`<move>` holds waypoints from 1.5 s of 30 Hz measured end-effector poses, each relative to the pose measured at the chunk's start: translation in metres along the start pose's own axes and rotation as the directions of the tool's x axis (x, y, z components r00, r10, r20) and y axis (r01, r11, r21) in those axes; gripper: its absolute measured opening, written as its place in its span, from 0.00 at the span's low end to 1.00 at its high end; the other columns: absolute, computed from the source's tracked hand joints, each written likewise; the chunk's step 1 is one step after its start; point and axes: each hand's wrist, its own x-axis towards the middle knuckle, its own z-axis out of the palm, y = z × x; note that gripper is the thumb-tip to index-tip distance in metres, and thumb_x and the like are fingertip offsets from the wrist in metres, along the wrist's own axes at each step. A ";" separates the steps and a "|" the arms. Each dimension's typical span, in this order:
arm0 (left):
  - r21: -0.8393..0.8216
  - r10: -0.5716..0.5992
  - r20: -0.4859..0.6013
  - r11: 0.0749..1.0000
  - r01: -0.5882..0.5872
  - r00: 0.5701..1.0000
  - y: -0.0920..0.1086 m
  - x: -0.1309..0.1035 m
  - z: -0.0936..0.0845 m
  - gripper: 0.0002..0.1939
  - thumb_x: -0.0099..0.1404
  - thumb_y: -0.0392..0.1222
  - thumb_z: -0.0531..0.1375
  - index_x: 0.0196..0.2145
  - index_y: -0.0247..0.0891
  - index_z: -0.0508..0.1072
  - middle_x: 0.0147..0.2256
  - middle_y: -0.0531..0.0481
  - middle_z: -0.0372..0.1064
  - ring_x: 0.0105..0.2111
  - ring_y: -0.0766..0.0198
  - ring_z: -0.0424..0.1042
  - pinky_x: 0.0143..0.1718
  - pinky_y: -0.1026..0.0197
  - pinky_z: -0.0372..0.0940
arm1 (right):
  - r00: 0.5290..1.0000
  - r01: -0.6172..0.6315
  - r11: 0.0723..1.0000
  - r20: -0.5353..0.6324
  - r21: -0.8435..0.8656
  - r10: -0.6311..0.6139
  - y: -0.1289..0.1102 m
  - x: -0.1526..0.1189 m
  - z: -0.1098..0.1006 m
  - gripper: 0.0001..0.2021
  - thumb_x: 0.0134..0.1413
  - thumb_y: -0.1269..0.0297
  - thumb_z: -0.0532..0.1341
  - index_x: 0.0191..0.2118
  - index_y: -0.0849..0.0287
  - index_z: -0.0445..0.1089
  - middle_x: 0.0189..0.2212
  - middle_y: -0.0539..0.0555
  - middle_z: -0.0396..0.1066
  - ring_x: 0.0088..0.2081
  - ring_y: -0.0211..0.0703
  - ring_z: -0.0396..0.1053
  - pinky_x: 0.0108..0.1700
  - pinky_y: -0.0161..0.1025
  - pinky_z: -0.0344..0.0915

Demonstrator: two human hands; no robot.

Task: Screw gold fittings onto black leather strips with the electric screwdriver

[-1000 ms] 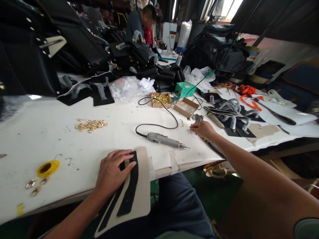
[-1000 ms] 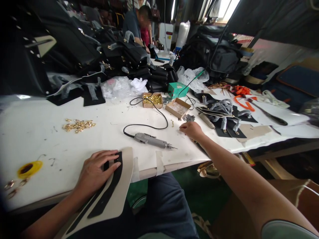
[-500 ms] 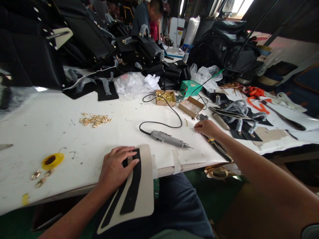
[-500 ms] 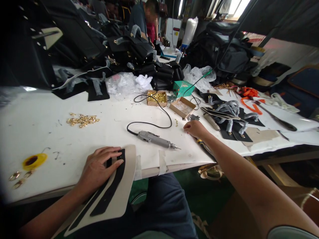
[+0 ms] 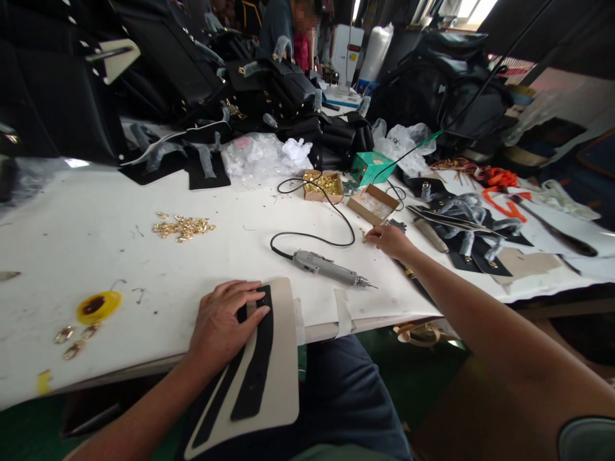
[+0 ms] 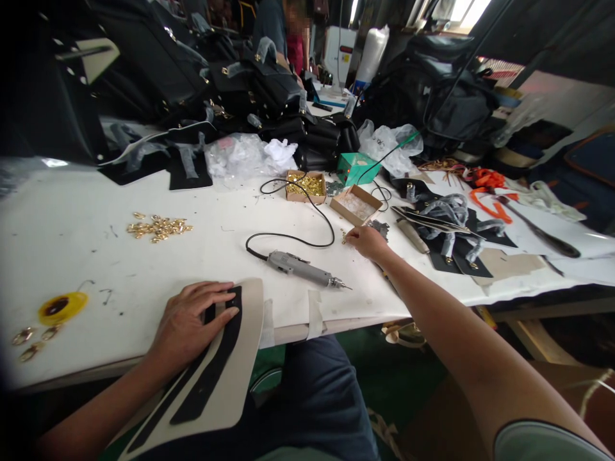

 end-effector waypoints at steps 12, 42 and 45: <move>0.004 -0.013 0.009 1.000 0.013 1.000 0.002 0.000 -0.001 0.12 0.67 0.53 0.64 0.42 0.48 0.83 0.52 0.50 0.81 0.57 0.46 0.73 0.60 0.39 0.65 | 0.998 -0.064 0.997 -0.001 -0.036 0.064 -0.004 0.002 0.006 0.10 0.58 0.60 0.64 0.36 0.56 0.82 0.25 0.51 0.77 0.29 0.41 0.71 0.32 0.36 0.61; 0.010 -0.014 0.009 1.000 0.014 1.000 0.002 -0.001 0.000 0.12 0.67 0.52 0.64 0.43 0.48 0.83 0.53 0.50 0.81 0.57 0.45 0.73 0.59 0.40 0.65 | 0.997 -0.052 0.983 -0.061 -0.177 0.042 -0.005 -0.026 0.006 0.10 0.58 0.54 0.66 0.41 0.48 0.84 0.38 0.51 0.83 0.39 0.47 0.75 0.35 0.39 0.61; 0.013 -0.017 0.013 1.000 0.017 1.000 0.001 -0.001 0.000 0.12 0.66 0.52 0.64 0.43 0.48 0.83 0.53 0.51 0.81 0.58 0.45 0.72 0.59 0.40 0.65 | 0.998 -0.057 0.981 -0.042 -0.187 0.051 -0.008 -0.021 0.005 0.09 0.57 0.56 0.67 0.39 0.50 0.84 0.38 0.52 0.82 0.38 0.47 0.75 0.35 0.39 0.61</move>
